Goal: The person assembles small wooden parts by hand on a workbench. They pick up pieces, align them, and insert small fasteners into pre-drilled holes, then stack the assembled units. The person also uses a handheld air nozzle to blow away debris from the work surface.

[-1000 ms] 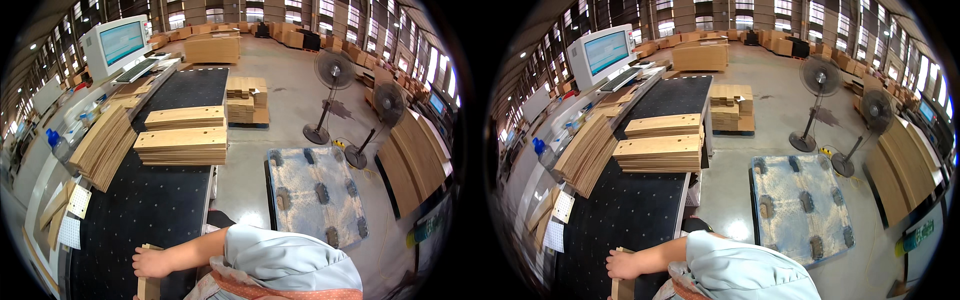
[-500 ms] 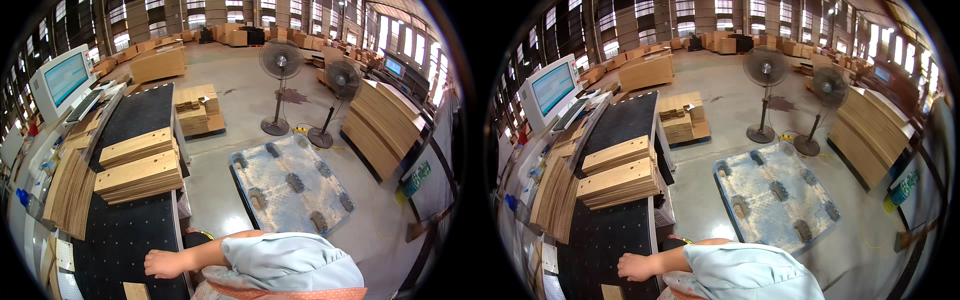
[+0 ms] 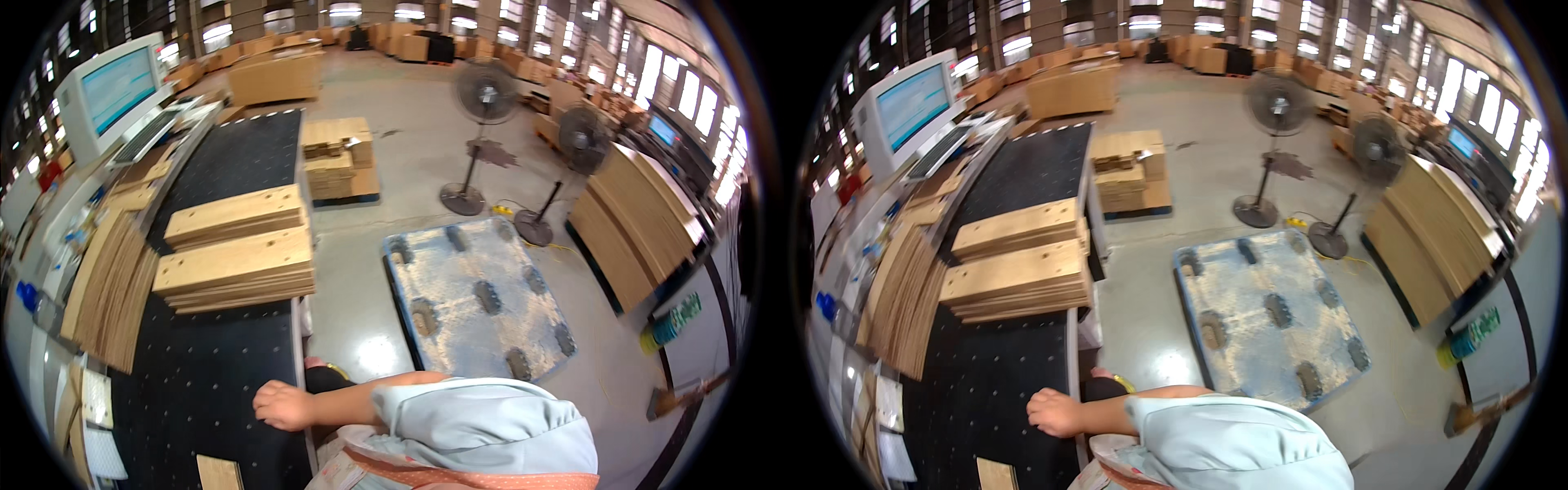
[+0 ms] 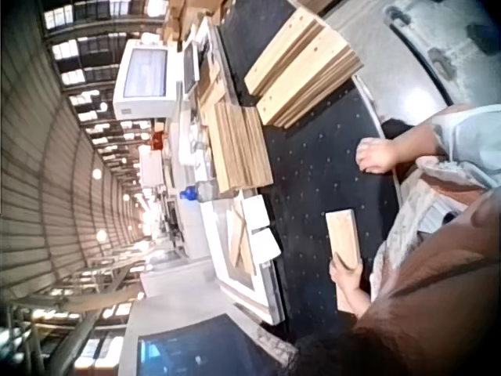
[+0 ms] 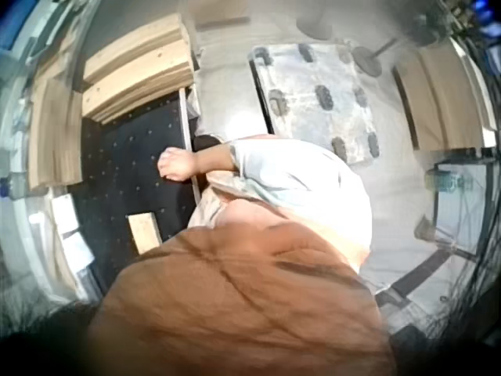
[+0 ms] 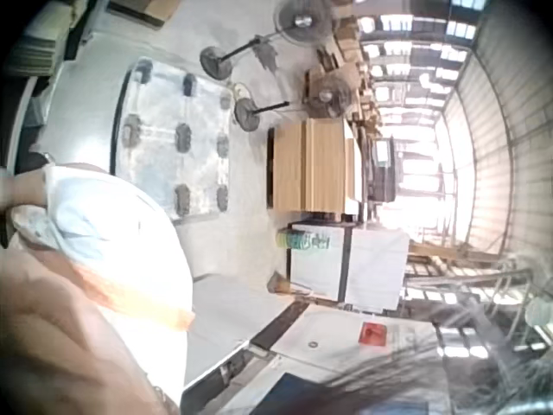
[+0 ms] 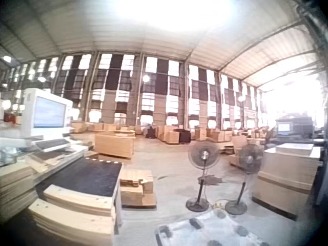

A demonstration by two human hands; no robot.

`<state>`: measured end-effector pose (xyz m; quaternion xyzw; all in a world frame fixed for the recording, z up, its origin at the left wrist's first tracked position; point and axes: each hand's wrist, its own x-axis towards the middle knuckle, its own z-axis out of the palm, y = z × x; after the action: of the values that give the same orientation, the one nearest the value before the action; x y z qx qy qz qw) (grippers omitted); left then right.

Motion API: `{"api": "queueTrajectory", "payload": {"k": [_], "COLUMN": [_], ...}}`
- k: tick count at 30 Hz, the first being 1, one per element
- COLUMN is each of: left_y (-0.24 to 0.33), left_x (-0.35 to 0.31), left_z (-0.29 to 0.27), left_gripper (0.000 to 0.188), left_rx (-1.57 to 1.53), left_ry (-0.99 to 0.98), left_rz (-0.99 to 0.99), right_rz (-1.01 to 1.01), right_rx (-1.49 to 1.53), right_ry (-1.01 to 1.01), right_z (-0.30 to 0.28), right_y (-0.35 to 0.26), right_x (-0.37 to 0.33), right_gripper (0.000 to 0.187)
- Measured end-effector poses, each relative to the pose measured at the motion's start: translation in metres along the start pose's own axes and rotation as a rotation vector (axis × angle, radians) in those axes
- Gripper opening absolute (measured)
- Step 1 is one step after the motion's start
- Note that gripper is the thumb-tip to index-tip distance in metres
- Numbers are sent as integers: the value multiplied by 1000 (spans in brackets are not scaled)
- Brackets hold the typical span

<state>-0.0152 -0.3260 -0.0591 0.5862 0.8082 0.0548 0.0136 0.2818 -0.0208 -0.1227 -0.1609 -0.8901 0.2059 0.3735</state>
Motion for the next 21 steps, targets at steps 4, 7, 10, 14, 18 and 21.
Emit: {"api": "queueTrajectory", "payload": {"k": [4, 7, 10, 14, 18, 21], "left_y": [-17, -18, -38, 5, 10, 20], "left_x": [-1, 0, 7, 5, 6, 6], "left_z": [2, 0, 11, -19, -22, -31], "left_gripper": [97, 94, 92, 83, 89, 90], "left_rx": [-5, -29, -379, -160, -67, -143], "left_ry": [35, 37, -52, -11, -58, -59], "left_rz": [-42, -82, -400, -217, -260, -287], "right_rz": [-23, -28, -44, -52, -39, -35], "right_rx": [-23, -25, -20, -8, -1, -20], "right_ry": [8, -43, -55, -12, -15, -14], "right_z": [-7, -11, -13, -14, -20, -18], "right_y": [-3, -1, -3, -6, -9, -7], "right_x": [1, 1, 4, 5, 7, 7], "right_gripper": [19, 18, 19, 17, 16, 18]}}
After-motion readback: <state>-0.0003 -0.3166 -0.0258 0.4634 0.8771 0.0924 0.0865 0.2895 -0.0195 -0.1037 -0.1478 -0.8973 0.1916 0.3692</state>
